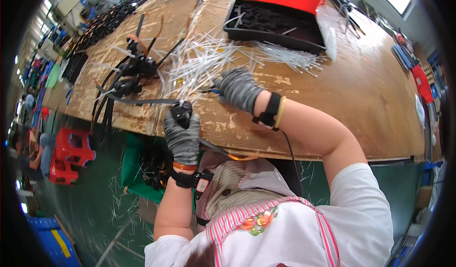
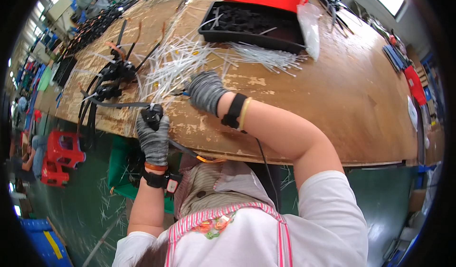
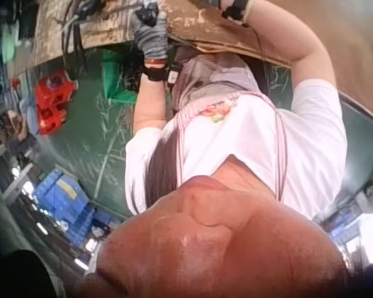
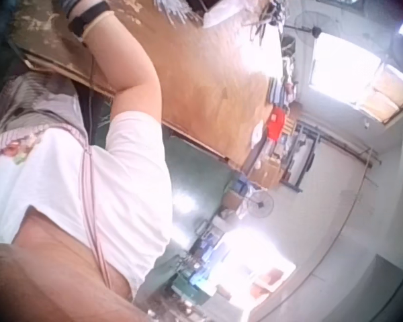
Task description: The recorder uses zip ties and pliers to bundle and secure electrical wires during the assembly of a wire harness component.
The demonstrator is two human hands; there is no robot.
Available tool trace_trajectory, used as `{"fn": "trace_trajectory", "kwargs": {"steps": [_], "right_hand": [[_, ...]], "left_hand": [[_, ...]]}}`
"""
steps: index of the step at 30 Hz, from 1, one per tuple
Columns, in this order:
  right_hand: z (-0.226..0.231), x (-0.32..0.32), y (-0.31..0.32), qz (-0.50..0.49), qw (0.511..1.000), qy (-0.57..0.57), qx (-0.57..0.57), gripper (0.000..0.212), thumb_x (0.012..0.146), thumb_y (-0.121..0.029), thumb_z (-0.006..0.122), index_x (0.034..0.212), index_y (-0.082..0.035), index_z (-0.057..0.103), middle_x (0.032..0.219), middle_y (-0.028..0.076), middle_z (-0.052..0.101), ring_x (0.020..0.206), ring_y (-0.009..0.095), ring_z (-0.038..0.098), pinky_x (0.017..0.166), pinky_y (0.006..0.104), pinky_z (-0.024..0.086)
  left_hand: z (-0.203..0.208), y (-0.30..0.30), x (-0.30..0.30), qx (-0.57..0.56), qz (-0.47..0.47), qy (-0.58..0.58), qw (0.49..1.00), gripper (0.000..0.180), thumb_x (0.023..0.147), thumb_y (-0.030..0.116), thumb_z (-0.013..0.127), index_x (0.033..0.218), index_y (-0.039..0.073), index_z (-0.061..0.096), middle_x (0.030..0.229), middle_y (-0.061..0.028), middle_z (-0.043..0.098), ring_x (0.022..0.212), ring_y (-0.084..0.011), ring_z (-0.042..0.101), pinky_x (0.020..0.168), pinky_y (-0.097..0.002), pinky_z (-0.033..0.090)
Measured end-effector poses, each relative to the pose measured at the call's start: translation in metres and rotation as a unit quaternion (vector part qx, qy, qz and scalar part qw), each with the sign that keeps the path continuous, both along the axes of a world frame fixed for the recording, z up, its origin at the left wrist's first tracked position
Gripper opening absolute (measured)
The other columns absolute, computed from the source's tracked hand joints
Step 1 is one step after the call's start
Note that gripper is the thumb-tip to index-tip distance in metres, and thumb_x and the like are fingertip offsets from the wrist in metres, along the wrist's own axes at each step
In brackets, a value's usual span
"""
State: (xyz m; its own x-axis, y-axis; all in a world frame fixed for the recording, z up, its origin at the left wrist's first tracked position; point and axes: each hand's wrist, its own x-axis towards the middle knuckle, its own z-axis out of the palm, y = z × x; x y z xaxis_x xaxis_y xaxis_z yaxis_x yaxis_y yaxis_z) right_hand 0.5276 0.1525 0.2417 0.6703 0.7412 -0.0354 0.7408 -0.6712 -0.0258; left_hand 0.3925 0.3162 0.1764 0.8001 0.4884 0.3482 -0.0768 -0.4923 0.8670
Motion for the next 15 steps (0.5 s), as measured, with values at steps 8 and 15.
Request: {"fn": "trace_trajectory", "kwargs": {"steps": [8, 15], "right_hand": [[-0.017, -0.015, -0.021, 0.052, 0.967, -0.062, 0.241, 0.055, 0.083, -0.027, 0.059, 0.133, -0.005, 0.049, 0.119, 0.018, 0.057, 0.111, 0.034, 0.054, 0.096, 0.0459, 0.041], [0.057, -0.073, -0.065, 0.305, 0.826, -0.359, 0.310, 0.034, 0.080, -0.024, 0.054, 0.110, -0.011, 0.061, 0.132, 0.011, 0.053, 0.125, 0.027, 0.047, 0.111, 0.0471, 0.032]], "left_hand": [[-0.006, -0.011, -0.033, 0.137, 0.026, -0.087, 0.986, 0.067, 0.077, 0.024, 0.076, 0.131, 0.000, 0.044, 0.108, -0.0183, 0.059, 0.093, -0.0322, 0.060, 0.084, -0.0431, 0.047], [0.061, -0.048, -0.057, 0.444, -0.087, -0.233, 0.861, 0.064, 0.075, 0.024, 0.078, 0.129, 0.006, 0.048, 0.107, -0.0119, 0.059, 0.103, -0.0316, 0.056, 0.093, -0.0485, 0.039]]}}
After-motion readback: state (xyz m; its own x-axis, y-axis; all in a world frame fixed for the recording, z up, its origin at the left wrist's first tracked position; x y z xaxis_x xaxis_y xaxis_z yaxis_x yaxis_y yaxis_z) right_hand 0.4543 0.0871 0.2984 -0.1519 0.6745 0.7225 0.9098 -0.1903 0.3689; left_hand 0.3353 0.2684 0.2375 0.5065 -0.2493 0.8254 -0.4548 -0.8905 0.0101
